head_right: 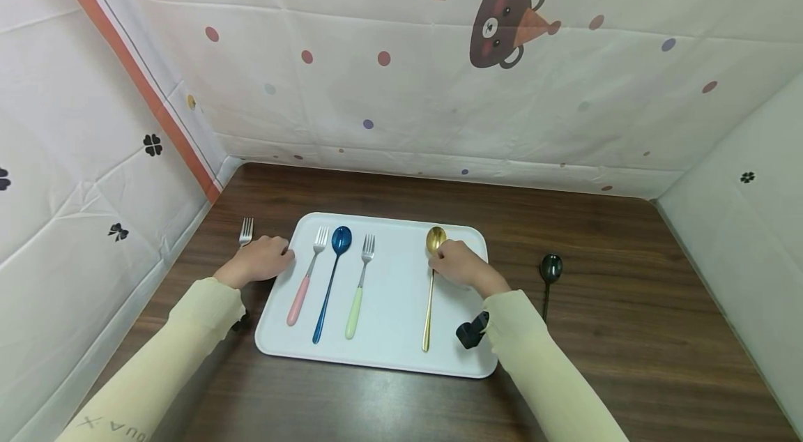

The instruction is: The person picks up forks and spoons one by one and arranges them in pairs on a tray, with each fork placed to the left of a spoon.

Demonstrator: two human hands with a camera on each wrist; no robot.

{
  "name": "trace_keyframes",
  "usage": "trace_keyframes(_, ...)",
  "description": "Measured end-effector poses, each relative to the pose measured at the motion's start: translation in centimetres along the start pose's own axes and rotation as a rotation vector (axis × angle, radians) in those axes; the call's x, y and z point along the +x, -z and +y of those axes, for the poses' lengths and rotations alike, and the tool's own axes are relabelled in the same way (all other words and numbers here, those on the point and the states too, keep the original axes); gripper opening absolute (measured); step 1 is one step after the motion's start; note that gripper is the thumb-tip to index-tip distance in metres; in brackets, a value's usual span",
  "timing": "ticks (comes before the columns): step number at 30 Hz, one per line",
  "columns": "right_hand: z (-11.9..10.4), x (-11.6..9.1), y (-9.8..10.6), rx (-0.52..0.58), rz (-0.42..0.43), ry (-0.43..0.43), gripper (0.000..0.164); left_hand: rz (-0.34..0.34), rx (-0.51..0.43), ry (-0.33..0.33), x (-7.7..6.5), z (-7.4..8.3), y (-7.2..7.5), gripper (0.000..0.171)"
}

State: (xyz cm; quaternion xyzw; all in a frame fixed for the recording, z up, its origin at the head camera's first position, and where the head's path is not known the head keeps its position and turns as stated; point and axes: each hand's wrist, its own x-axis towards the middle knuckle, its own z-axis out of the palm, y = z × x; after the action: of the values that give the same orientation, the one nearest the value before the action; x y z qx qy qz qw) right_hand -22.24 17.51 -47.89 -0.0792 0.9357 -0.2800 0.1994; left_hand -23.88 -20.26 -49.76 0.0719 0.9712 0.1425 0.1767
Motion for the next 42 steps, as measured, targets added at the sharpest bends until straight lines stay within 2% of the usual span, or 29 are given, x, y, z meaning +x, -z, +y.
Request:
trace_keyframes(24,-1.9,1.5,-1.6,0.000,-0.008,0.000,0.023,0.000,-0.010,0.013,-0.1,0.2,0.1,0.039)
trace_keyframes(32,-2.2,1.7,-2.1,0.003,-0.010,0.034,0.026,0.021,-0.017,-0.015,-0.2,0.1,0.0,0.032)
trace_keyframes(42,-3.4,1.8,-2.6,0.031,-0.019,0.036,0.028,0.017,-0.023,-0.006,-0.4,0.2,0.2,0.033)
